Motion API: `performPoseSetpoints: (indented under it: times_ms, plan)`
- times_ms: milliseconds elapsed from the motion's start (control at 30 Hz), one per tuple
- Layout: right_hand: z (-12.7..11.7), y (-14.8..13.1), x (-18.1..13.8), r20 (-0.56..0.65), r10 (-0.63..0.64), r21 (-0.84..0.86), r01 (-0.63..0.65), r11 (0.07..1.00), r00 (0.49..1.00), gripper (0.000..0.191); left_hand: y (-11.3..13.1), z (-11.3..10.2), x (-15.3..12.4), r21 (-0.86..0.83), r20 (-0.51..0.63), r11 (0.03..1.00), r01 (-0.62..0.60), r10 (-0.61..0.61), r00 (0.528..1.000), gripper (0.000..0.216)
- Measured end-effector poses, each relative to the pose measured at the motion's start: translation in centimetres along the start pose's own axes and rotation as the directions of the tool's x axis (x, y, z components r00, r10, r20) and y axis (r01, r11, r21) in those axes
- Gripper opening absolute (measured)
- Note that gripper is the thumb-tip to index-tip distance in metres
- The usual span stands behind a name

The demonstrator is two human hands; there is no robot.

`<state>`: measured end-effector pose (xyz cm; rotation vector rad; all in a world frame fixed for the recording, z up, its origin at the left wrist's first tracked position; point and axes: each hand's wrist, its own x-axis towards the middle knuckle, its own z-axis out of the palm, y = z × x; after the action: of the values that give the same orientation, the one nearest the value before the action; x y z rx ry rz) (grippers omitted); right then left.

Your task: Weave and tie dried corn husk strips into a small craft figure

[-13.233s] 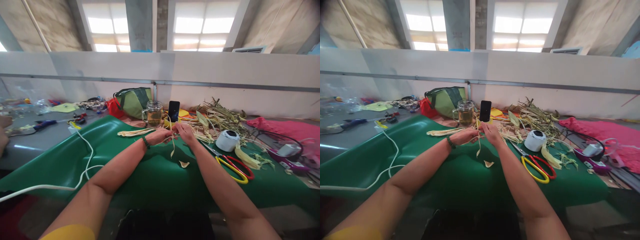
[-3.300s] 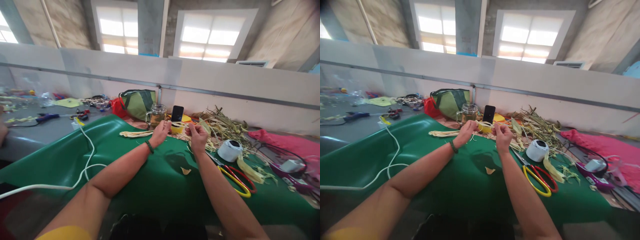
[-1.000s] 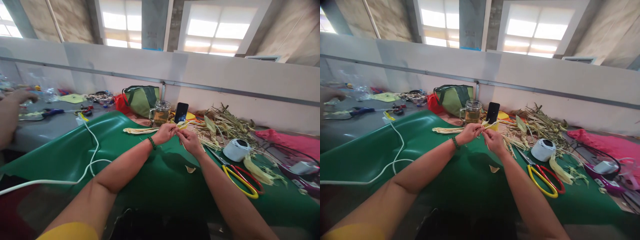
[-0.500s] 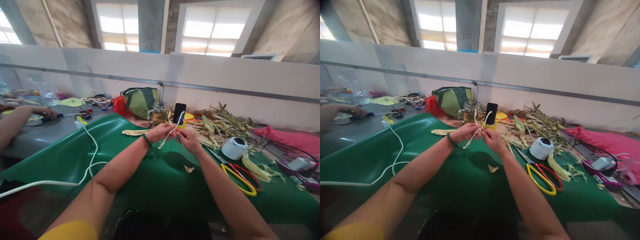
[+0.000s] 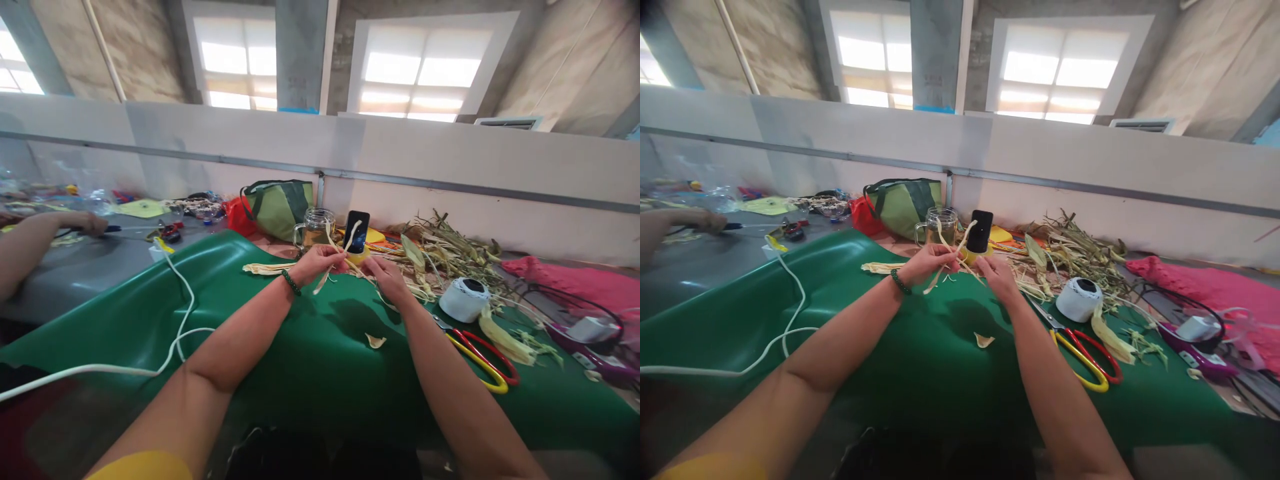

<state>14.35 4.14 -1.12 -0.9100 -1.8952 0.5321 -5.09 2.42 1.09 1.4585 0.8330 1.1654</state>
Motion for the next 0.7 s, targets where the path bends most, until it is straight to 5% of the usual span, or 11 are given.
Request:
performPoseSetpoints:
  times_ms: [267,700]
  plan:
    - [1.3,-1.0,-0.1,-0.101,0.097,0.236,-0.071,0.969,0.990,0.039,-0.9,1.7,-0.3,0.216,0.223,0.975,-0.044,-0.005,0.975,0.048]
    - [2.2,0.3,0.4,-0.213,0.225,0.253,-0.169,0.953,0.951,0.045,-0.7,1.8,-0.6,0.232,0.226,0.973,-0.014,-0.040,0.973,0.037]
